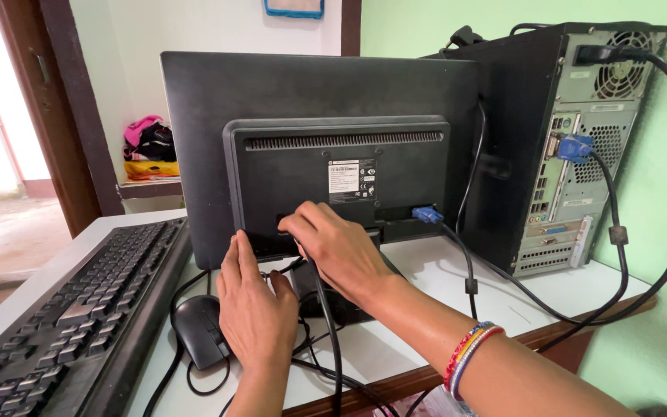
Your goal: The person connects cables to the back of a desktop computer tower and to the monitor on a desk, plugging connectors into ports and routing the wires. They also handle a computer mouse, positioning it near the keyboard while arranging the cables.
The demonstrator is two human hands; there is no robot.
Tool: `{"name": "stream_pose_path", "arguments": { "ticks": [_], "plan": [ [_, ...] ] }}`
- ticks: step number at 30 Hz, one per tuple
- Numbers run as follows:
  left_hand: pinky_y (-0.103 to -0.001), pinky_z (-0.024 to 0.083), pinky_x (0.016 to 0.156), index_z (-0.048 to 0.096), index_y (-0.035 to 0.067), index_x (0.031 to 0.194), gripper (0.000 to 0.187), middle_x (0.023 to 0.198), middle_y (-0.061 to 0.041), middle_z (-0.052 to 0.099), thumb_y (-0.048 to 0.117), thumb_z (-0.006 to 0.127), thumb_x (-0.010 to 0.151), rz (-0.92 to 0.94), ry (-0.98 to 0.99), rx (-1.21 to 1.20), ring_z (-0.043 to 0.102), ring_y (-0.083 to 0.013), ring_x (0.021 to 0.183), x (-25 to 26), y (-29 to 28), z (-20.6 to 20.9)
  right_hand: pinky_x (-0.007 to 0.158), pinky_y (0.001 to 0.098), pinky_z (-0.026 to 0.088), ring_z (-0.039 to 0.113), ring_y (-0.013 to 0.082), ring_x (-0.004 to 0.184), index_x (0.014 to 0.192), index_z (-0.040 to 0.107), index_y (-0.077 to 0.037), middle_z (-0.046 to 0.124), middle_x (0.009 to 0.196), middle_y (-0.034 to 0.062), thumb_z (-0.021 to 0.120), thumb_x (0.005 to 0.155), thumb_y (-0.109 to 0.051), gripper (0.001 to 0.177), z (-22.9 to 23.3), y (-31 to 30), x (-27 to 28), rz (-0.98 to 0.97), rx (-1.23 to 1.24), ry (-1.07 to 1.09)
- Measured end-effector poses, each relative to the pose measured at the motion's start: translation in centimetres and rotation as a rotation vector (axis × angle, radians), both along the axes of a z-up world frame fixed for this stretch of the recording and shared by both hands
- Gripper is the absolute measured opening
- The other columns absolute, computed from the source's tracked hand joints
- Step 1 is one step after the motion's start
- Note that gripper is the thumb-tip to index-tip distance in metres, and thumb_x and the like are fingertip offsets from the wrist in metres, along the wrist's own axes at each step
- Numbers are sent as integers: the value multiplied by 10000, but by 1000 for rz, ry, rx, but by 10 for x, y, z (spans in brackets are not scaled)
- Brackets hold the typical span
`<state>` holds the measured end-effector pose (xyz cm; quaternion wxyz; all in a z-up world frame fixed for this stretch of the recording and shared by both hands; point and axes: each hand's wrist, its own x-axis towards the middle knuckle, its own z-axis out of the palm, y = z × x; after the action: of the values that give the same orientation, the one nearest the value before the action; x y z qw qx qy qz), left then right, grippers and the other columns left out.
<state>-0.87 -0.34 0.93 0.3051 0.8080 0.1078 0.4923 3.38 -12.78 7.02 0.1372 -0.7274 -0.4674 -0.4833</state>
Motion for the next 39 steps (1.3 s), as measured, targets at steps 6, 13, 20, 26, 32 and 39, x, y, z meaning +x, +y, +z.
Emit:
{"name": "stream_pose_path", "arguments": {
  "ticks": [6, 13, 20, 26, 32, 39],
  "plan": [
    [-427, 512, 936, 426, 73, 1518, 739, 1481, -89, 513, 98, 656, 816, 13, -23, 9, 534, -314, 1261, 2, 2, -2, 674, 364, 573, 669, 234, 906, 1014, 683, -48, 634, 972, 37, 695, 881, -20, 136, 1, 1, 4, 9, 33, -7],
    [-428, 511, 929, 426, 87, 1518, 743, 1490, -82, 514, 76, 632, 804, 6, 20, -12, 534, -315, 1253, 2, 2, -2, 698, 364, 577, 671, 244, 890, 998, 685, -61, 642, 951, 44, 688, 827, 13, 186, -1, 3, 9, 12, 44, -40],
    [-431, 509, 936, 435, 72, 1512, 741, 1480, -95, 519, 74, 637, 800, 18, -7, 10, 536, -321, 1248, 3, 2, -2, 710, 375, 565, 679, 253, 888, 1010, 628, -59, 643, 952, 47, 710, 892, -44, 145, 0, 1, 10, 28, 72, 35],
    [-428, 516, 925, 437, 80, 1513, 740, 1475, -90, 525, 71, 633, 799, 21, 2, 4, 546, -316, 1238, 1, 1, -1, 698, 402, 556, 659, 278, 908, 1191, 639, -52, 629, 1018, 64, 686, 842, 9, 357, 6, -3, -2, 13, 70, 88],
    [-435, 517, 922, 449, 70, 1505, 722, 1465, -100, 532, 76, 634, 806, 32, -41, 30, 547, -325, 1233, 2, 0, -3, 698, 371, 564, 653, 244, 904, 1115, 689, -78, 620, 990, 44, 717, 852, 10, 278, 6, -5, -4, 41, 43, 18],
    [-436, 520, 911, 453, 77, 1500, 707, 1462, -87, 534, 75, 629, 816, 24, -23, 10, 549, -318, 1233, 1, 1, -1, 674, 355, 570, 647, 230, 881, 1035, 703, -36, 617, 947, 46, 709, 870, -6, 167, 6, -5, 2, 26, -20, -39]
  ]
}}
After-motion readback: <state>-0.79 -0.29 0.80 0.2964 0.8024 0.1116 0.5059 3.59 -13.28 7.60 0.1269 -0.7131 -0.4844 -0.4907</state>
